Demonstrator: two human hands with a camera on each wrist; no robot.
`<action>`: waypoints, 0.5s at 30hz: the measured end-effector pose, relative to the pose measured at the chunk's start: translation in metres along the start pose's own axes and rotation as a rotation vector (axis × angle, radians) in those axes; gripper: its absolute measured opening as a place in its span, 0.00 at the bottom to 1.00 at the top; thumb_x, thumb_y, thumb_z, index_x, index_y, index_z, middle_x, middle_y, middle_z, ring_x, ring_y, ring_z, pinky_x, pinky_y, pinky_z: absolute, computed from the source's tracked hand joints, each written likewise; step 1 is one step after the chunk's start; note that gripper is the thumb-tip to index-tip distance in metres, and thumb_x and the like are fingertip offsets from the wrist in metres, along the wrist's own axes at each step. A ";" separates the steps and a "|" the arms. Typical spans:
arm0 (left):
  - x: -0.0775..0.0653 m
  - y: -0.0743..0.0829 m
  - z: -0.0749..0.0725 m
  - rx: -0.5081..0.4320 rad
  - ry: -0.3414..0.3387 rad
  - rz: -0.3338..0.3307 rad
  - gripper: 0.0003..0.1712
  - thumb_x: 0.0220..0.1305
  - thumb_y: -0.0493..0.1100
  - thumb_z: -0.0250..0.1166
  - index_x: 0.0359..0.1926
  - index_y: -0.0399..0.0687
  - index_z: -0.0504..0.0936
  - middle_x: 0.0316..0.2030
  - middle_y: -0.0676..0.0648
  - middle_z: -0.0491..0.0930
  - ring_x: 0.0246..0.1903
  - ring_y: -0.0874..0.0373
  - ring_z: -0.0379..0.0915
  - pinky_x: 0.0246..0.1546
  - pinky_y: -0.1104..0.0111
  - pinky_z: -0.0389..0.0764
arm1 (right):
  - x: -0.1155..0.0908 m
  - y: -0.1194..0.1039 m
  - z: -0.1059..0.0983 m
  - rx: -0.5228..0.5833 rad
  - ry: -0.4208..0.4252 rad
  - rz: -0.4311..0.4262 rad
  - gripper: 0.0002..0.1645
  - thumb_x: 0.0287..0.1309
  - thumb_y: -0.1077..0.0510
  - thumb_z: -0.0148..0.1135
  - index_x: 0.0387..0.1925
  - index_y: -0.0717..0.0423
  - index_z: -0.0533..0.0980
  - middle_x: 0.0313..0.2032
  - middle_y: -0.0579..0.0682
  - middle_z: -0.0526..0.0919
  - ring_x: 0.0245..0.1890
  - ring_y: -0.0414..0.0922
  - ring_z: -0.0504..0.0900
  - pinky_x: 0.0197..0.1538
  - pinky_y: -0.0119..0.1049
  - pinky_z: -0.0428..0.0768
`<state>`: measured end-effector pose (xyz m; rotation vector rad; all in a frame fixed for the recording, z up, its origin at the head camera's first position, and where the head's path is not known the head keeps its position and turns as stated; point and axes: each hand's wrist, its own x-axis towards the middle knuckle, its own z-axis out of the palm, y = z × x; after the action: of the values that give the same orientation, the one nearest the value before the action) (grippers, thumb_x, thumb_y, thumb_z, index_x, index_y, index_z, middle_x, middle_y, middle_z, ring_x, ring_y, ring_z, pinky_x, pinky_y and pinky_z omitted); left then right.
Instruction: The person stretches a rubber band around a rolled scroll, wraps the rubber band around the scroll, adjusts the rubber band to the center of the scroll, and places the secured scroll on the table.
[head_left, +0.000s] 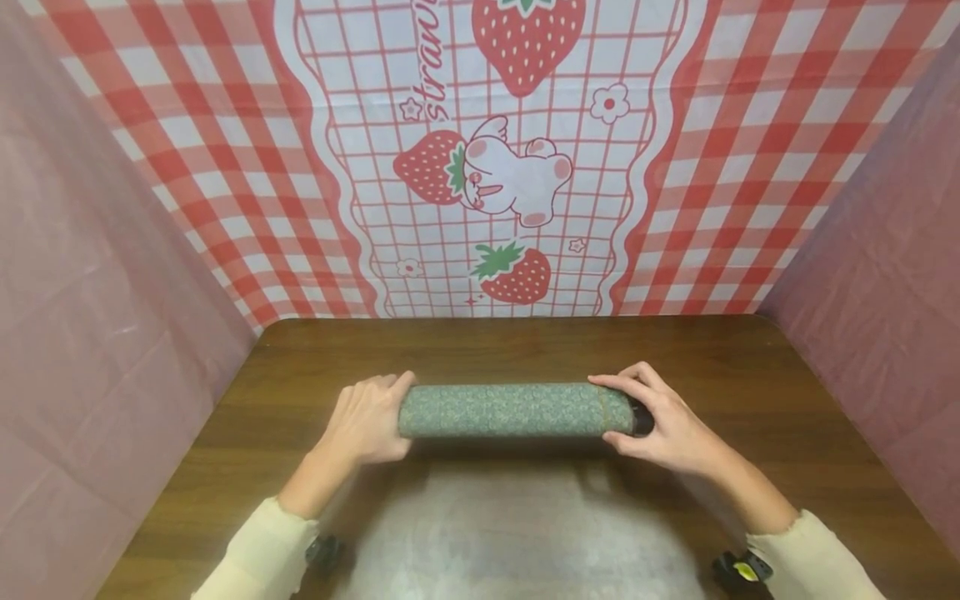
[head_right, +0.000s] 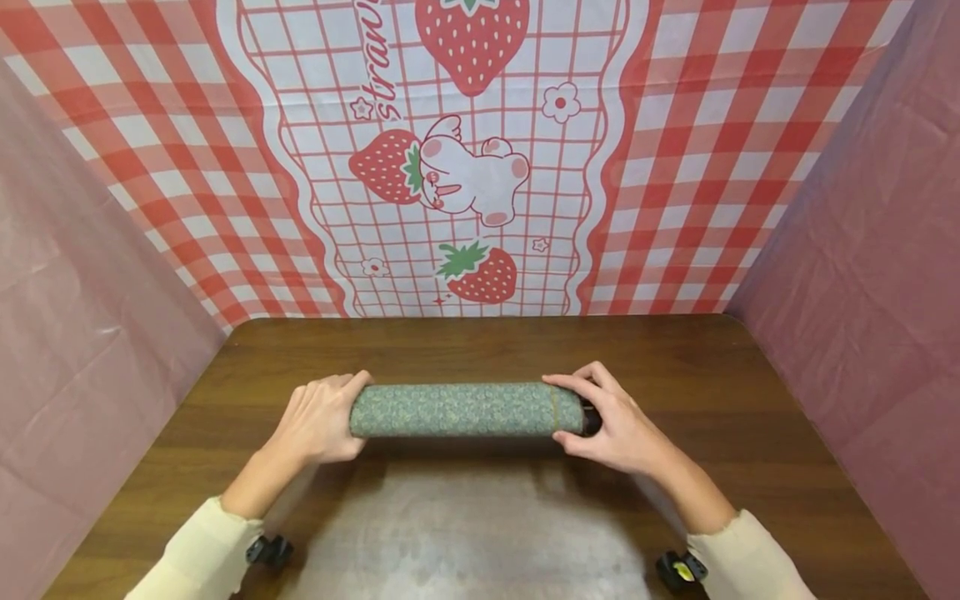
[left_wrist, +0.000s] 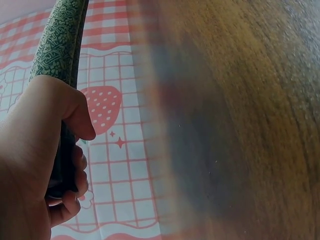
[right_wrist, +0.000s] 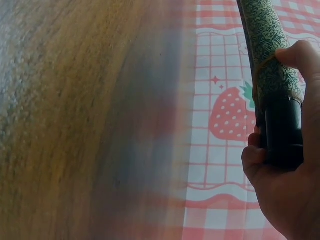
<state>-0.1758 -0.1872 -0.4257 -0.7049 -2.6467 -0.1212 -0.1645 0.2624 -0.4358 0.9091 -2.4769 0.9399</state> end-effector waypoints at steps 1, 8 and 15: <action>0.000 0.000 0.000 -0.001 -0.001 -0.002 0.34 0.36 0.48 0.81 0.49 0.52 0.80 0.30 0.49 0.84 0.24 0.51 0.80 0.19 0.61 0.77 | 0.000 0.000 -0.001 -0.001 -0.003 -0.004 0.48 0.44 0.60 0.86 0.71 0.51 0.82 0.53 0.45 0.80 0.53 0.30 0.76 0.58 0.21 0.73; 0.001 0.001 0.001 -0.006 0.011 -0.004 0.35 0.36 0.49 0.82 0.50 0.52 0.80 0.31 0.49 0.85 0.26 0.50 0.81 0.20 0.59 0.78 | 0.003 0.001 -0.007 -0.003 -0.032 -0.007 0.49 0.43 0.60 0.86 0.70 0.54 0.77 0.57 0.49 0.81 0.55 0.31 0.74 0.58 0.24 0.74; -0.001 0.001 0.001 -0.005 0.004 0.008 0.34 0.36 0.48 0.81 0.50 0.52 0.80 0.30 0.48 0.85 0.25 0.50 0.81 0.20 0.60 0.78 | -0.002 0.000 -0.001 -0.002 -0.058 0.031 0.47 0.47 0.59 0.86 0.72 0.46 0.81 0.53 0.43 0.78 0.52 0.30 0.75 0.51 0.33 0.80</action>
<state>-0.1752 -0.1867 -0.4273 -0.7166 -2.6403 -0.1268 -0.1629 0.2641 -0.4360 0.9124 -2.5467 0.9332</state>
